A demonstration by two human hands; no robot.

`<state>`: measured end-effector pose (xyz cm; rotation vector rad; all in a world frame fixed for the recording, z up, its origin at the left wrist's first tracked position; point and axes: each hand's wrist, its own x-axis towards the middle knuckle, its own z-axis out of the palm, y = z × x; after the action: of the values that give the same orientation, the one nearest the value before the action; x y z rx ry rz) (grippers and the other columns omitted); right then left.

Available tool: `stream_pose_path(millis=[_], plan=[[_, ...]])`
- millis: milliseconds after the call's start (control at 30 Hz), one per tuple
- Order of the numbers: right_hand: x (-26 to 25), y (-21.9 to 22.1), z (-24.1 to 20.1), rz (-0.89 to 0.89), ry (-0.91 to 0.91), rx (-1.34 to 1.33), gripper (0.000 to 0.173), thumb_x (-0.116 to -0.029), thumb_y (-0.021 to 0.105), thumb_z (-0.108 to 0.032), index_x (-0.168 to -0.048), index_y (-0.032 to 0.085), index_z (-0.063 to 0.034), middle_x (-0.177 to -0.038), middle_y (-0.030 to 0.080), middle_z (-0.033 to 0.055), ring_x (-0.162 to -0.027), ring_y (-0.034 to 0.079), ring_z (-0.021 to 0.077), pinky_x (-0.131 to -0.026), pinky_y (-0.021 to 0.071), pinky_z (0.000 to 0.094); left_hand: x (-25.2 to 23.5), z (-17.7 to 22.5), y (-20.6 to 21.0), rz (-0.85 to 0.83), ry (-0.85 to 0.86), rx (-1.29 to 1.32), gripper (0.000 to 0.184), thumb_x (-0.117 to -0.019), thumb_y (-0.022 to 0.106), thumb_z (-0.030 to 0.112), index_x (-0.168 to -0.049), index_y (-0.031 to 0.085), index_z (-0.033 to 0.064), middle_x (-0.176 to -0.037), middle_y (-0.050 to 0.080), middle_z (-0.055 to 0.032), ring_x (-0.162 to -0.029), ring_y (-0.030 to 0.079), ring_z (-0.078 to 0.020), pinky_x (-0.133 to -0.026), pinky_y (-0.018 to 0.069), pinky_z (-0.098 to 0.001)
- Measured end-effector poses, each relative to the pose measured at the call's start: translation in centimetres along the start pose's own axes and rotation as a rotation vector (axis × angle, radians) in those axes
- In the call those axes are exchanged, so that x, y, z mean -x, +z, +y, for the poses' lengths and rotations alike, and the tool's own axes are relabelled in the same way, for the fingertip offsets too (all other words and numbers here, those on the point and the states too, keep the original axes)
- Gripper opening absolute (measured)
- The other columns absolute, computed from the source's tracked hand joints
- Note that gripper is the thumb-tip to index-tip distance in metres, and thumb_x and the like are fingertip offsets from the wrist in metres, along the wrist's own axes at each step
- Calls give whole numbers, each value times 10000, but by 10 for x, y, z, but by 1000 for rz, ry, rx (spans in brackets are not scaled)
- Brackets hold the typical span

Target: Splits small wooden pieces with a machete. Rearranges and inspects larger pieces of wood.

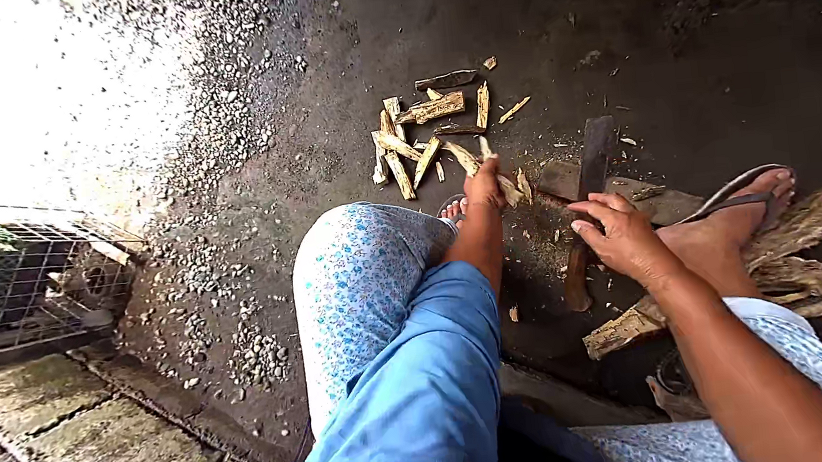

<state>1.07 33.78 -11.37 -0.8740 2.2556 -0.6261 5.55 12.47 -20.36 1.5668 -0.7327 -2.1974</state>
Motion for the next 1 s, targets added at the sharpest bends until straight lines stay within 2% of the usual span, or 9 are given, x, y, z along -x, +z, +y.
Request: stream_pose_path(millis=[133,233,367,467,567,700,800,900,1000], plan=[[66,-71,11,-113,4,206,318,-1015,656,-193,-1306,696,-71,-1383,580,275,-1268,565,470,-1038,450,663,13,74,3,159,180,-220,871,-977,711,388,-1603,218,36,-1500,467,-246,-1309,542,-341,-1028,521,-534],[145,-143,29,47,136,264,328,-1039,617,-201,-1332,669,-63,-1340,607,263,-1236,585,471,-1016,453,689,30,103,6,222,267,-438,698,-970,670,432,-1462,451,-11,-1427,535,-225,-1277,562,-348,-991,534,-558],[274,-193,55,551,481,137,392,-1077,534,-251,-1366,592,7,-1282,631,301,-1167,632,465,-1009,471,663,74,146,27,108,310,-549,673,-987,601,447,-1515,397,82,-1489,476,-195,-1291,543,-345,-952,534,-596],[351,-148,84,993,666,-193,382,-1032,577,-179,-1324,523,62,-1077,650,199,-866,689,216,-823,598,405,116,194,53,-99,363,-663,651,-1029,543,434,-1579,308,178,-1484,461,-173,-1197,604,-316,-883,574,-489],[389,-61,101,1197,771,-542,314,-1048,537,-150,-1265,523,76,-867,639,93,-657,651,123,-677,613,347,123,254,69,-343,470,-764,530,-1038,533,401,-1510,381,214,-1417,533,-74,-1174,644,-232,-893,590,-425],[396,63,104,1222,1000,-1003,338,-1107,452,-216,-1260,523,77,-833,608,87,-613,637,144,-639,615,353,215,244,83,-276,574,-938,348,-1122,376,261,-1453,425,167,-1341,557,9,-1213,592,-138,-1012,494,-366],[385,118,88,1177,1156,-1210,361,-1117,443,-250,-1265,544,64,-859,598,78,-600,592,115,-603,570,303,157,241,31,-466,661,-1124,275,-1088,486,296,-1303,516,127,-988,647,56,-884,695,-78,-811,608,-309],[370,140,79,1091,1120,-1227,295,-1078,490,-110,-1288,508,95,-880,613,133,-616,619,164,-613,585,345,122,223,-2,-433,509,-1552,489,-1082,506,430,-1314,560,2,-1035,649,-86,-783,651,-122,-765,579,-360],[354,137,81,1055,1044,-1208,270,-1073,498,-93,-1263,525,97,-897,632,168,-655,652,208,-650,604,388,119,220,-3,-380,372,-1691,469,-1099,440,464,-1248,592,46,-991,678,-48,-777,681,-99,-731,586,-301]])
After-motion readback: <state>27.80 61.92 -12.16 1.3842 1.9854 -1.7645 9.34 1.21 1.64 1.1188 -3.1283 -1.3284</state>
